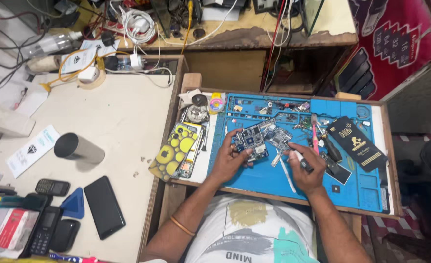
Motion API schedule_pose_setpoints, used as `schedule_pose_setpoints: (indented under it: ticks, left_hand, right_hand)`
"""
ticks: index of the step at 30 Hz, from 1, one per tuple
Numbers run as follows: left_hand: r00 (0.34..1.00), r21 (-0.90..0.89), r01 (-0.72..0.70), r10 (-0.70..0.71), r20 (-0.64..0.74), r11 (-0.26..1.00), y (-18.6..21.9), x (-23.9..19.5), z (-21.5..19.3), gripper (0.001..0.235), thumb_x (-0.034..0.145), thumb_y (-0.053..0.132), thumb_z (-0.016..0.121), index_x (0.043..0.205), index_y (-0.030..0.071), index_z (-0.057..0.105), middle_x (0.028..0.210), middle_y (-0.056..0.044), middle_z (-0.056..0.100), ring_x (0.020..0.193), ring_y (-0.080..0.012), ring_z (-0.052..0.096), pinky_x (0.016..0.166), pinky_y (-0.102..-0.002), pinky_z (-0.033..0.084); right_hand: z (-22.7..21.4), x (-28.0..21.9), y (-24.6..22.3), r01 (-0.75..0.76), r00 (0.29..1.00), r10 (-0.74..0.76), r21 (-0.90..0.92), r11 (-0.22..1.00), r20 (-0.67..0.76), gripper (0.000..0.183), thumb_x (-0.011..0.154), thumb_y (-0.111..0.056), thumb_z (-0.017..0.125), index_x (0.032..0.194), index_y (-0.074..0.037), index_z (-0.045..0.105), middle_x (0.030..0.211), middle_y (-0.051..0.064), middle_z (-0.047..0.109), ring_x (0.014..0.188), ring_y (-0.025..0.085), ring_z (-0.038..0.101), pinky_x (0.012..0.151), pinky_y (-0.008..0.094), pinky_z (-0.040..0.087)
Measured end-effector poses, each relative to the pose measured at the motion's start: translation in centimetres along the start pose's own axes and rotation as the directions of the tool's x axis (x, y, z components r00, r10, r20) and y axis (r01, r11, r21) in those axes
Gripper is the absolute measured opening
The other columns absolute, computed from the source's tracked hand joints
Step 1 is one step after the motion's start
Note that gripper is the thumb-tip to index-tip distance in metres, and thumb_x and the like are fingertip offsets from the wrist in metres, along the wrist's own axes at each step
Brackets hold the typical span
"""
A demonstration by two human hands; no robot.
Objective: The person holds a small blue circuit board and uses a white marker to repeatedly rub or mark specific areas on its surface. The person rotates the board to access different sides and continues the marking action throughout the clip.
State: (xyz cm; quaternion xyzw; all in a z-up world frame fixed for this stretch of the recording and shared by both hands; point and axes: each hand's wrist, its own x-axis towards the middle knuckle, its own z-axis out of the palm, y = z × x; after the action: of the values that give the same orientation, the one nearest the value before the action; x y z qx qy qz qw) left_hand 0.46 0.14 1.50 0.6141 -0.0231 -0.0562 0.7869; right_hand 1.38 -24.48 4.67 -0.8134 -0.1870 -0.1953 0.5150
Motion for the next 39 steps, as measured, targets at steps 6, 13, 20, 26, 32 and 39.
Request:
schedule_pose_setpoints:
  ticks: [6,13,20,26,32,39]
  left_hand:
    - [0.998,0.006,-0.063,0.063,-0.023,0.998,-1.6,0.0,-0.4,0.061,0.101,0.011,0.064,0.151,0.008,0.029,0.106,-0.014,0.073,0.079,-0.0155,0.073,0.060,-0.025,0.058]
    - [0.995,-0.028,-0.103,0.102,-0.015,0.994,-2.3,0.8,-0.7,0.054,0.102,0.009,0.063,0.147,0.006,0.033,0.110,-0.011,0.071,0.091,-0.0122,0.070,0.070,-0.027,0.062]
    - [0.994,0.001,-0.108,0.108,-0.004,0.994,-2.5,0.6,-0.8,0.049,0.104,0.008,0.063,0.145,0.004,0.036,0.109,-0.011,0.069,0.086,-0.0101,0.068,0.066,-0.027,0.063]
    - [0.997,0.116,-0.081,0.081,0.000,0.990,-1.6,0.2,-0.4,0.051,0.102,0.011,0.063,0.144,0.003,0.035,0.104,-0.012,0.072,0.082,-0.0096,0.071,0.066,-0.026,0.064]
    - [0.995,0.197,-0.104,0.104,0.009,0.975,-1.6,0.2,-0.4,0.048,0.103,0.013,0.063,0.143,0.003,0.038,0.102,-0.012,0.074,0.081,-0.0094,0.071,0.066,-0.026,0.065]
    - [0.995,0.162,-0.100,0.100,0.009,0.982,-1.3,-0.1,-0.2,0.047,0.102,0.014,0.065,0.141,0.003,0.041,0.103,-0.009,0.074,0.086,-0.0085,0.071,0.069,-0.027,0.065]
  right_hand:
    - [-0.5,-0.2,0.3,0.053,0.998,-0.053,-0.002,0.999,-0.032,0.013,0.100,-0.005,0.065,0.108,-0.002,0.075,0.091,0.012,0.074,0.080,0.019,0.071,0.075,0.030,0.055]
    - [-0.3,0.2,0.1,0.110,0.991,-0.112,-0.037,0.993,-0.072,0.020,0.099,-0.007,0.069,0.117,0.001,0.073,0.100,0.016,0.074,0.089,0.022,0.072,0.081,0.031,0.056]
    - [-0.2,-0.4,1.1,0.048,0.998,-0.048,-0.004,0.999,-0.035,0.023,0.102,-0.009,0.069,0.123,0.002,0.071,0.098,0.014,0.074,0.089,0.022,0.074,0.084,0.031,0.056]
    - [-0.2,-0.4,1.0,0.144,0.990,-0.144,0.000,0.990,0.000,0.024,0.100,-0.008,0.070,0.122,0.001,0.071,0.105,0.016,0.074,0.097,0.025,0.073,0.089,0.034,0.056]
    - [0.1,-0.4,1.1,0.167,0.985,-0.168,0.030,0.985,0.036,0.024,0.098,-0.007,0.071,0.121,0.000,0.071,0.110,0.017,0.074,0.100,0.027,0.073,0.089,0.034,0.056]
    - [0.0,-0.7,1.0,0.056,0.997,-0.063,0.151,0.987,0.043,0.022,0.100,-0.007,0.068,0.121,0.000,0.072,0.108,0.017,0.074,0.088,0.019,0.075,0.081,0.029,0.057]
